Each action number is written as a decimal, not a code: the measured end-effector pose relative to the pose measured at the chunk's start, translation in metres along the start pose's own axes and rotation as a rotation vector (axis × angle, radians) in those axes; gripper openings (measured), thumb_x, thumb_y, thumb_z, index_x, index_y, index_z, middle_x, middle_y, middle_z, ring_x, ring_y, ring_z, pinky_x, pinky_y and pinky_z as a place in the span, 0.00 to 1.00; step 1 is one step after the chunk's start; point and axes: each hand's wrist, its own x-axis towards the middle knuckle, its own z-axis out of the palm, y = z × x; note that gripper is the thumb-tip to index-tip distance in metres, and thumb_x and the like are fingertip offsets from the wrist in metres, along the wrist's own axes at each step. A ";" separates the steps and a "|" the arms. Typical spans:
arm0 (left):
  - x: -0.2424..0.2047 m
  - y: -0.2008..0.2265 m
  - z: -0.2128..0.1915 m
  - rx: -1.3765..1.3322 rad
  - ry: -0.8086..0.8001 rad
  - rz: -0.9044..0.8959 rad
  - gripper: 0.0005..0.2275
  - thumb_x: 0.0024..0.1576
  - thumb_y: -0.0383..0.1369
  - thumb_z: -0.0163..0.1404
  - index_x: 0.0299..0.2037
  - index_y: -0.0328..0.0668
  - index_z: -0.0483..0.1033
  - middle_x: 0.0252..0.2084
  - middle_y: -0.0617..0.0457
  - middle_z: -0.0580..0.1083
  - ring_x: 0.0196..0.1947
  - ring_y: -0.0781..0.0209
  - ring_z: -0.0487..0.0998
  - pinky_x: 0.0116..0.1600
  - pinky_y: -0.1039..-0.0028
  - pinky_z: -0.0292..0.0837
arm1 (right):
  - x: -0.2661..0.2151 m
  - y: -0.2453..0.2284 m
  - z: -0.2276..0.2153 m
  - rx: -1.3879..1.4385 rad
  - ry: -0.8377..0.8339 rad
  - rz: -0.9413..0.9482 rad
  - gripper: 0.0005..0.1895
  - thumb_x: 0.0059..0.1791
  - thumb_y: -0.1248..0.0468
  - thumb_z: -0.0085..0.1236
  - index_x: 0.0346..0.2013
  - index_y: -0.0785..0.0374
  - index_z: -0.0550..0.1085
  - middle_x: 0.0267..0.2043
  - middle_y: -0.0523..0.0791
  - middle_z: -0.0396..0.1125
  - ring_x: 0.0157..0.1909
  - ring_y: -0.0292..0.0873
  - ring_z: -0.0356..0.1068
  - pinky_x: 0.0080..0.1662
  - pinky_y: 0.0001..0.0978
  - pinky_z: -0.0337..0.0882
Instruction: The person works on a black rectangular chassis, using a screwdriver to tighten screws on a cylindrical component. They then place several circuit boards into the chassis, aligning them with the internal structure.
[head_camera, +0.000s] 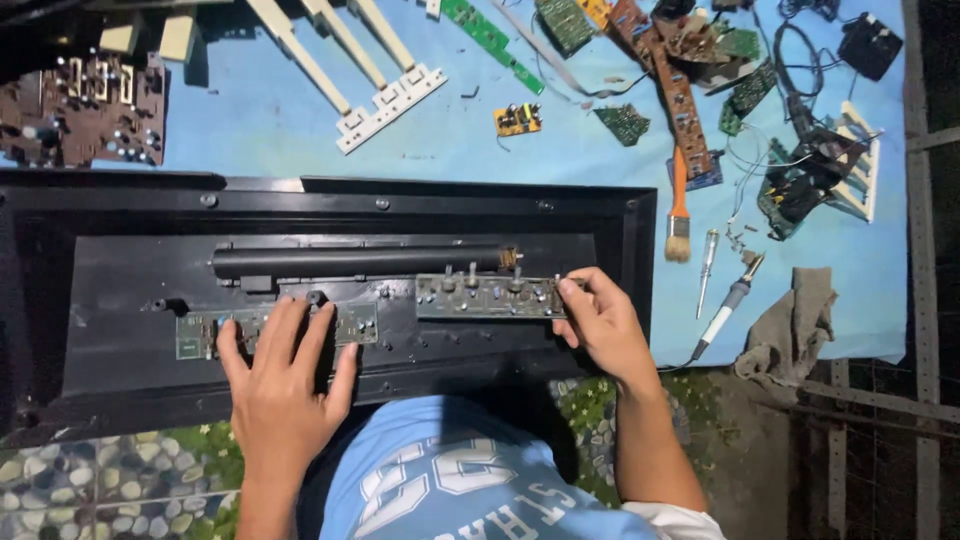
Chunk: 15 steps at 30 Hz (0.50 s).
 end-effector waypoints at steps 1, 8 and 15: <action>0.000 0.000 0.001 0.000 -0.006 -0.002 0.16 0.61 0.38 0.54 0.55 0.40 0.79 0.60 0.43 0.75 0.63 0.48 0.76 0.69 0.36 0.58 | 0.001 0.003 -0.001 0.001 -0.002 0.006 0.10 0.57 0.58 0.48 0.42 0.62 0.70 0.11 0.42 0.56 0.19 0.36 0.67 0.33 0.31 0.73; 0.001 -0.001 0.001 -0.033 -0.002 -0.019 0.16 0.60 0.38 0.55 0.55 0.39 0.79 0.59 0.42 0.76 0.63 0.47 0.76 0.69 0.34 0.57 | -0.004 0.003 -0.004 -0.014 -0.090 -0.043 0.08 0.58 0.60 0.47 0.40 0.61 0.68 0.15 0.39 0.54 0.18 0.33 0.61 0.30 0.28 0.70; 0.000 0.000 0.001 -0.016 -0.009 -0.020 0.16 0.61 0.39 0.55 0.56 0.40 0.79 0.59 0.42 0.76 0.63 0.48 0.76 0.69 0.35 0.57 | -0.010 -0.012 0.010 -0.177 0.019 -0.068 0.09 0.54 0.60 0.55 0.37 0.63 0.70 0.17 0.36 0.43 0.22 0.29 0.48 0.37 0.29 0.83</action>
